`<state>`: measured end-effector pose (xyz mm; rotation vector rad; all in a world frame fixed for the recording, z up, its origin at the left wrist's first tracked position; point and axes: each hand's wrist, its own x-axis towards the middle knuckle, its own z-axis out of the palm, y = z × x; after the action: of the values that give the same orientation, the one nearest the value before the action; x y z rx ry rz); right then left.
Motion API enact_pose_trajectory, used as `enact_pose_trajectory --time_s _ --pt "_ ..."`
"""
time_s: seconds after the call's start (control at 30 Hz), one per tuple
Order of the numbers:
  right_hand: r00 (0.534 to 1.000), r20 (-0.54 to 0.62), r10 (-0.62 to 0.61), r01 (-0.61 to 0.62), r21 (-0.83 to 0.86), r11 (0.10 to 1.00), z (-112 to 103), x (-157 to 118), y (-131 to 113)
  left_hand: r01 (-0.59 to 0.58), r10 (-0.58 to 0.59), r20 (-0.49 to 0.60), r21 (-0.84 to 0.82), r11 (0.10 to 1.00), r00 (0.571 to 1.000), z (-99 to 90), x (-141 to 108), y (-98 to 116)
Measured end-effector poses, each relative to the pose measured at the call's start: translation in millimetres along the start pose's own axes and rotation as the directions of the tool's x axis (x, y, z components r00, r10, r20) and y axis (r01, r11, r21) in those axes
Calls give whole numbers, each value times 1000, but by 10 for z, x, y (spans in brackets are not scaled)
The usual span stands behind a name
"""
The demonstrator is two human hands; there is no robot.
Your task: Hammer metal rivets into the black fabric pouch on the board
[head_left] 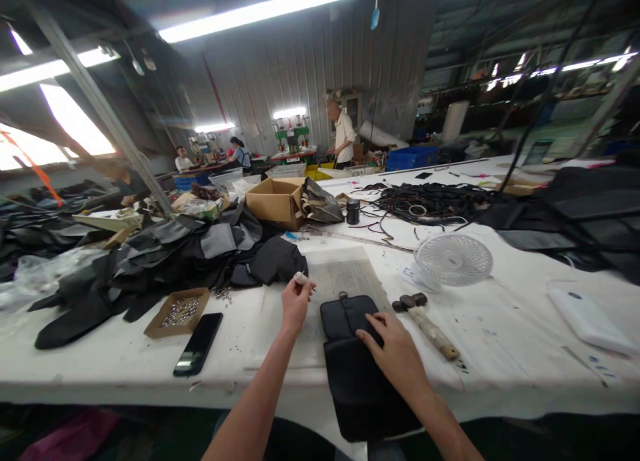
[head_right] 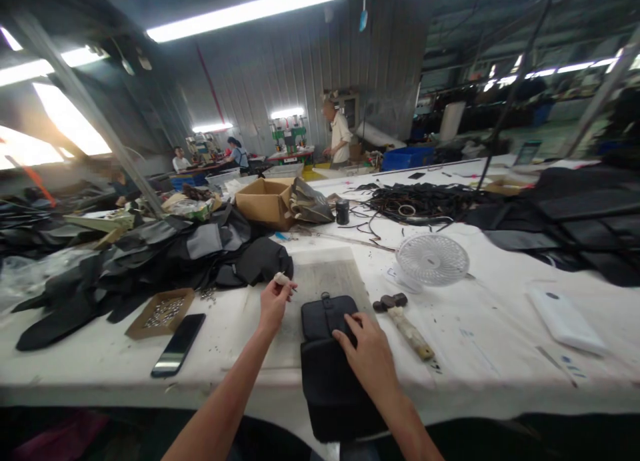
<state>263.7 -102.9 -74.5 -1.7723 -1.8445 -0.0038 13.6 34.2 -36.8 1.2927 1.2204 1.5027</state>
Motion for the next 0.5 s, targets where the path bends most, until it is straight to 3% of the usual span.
enact_pose_trajectory --time_s 0.1,0.17,0.27,0.33,0.4,0.5 --pt "973 57 223 -218 -90 972 -103 174 22 44 -46 12 127 991 999 -171 -114 -100" --pt "925 191 329 -330 -26 944 -198 298 2 43 -52 38 219 975 998 -225 -198 -149" --pt "857 335 392 -448 109 887 -373 440 -42 9 -42 89 341 940 995 -273 -261 -150" --pt "868 327 374 -439 151 886 -504 475 -66 36 -77 85 413 910 993 -315 -229 -139" --pt "909 286 303 -376 250 892 -653 433 -105 87 -138 76 464 882 987 -366 -157 -146" --pt "926 295 235 -362 518 775 -923 192 -217 134 -192 73 478 868 979 -428 -74 -166"
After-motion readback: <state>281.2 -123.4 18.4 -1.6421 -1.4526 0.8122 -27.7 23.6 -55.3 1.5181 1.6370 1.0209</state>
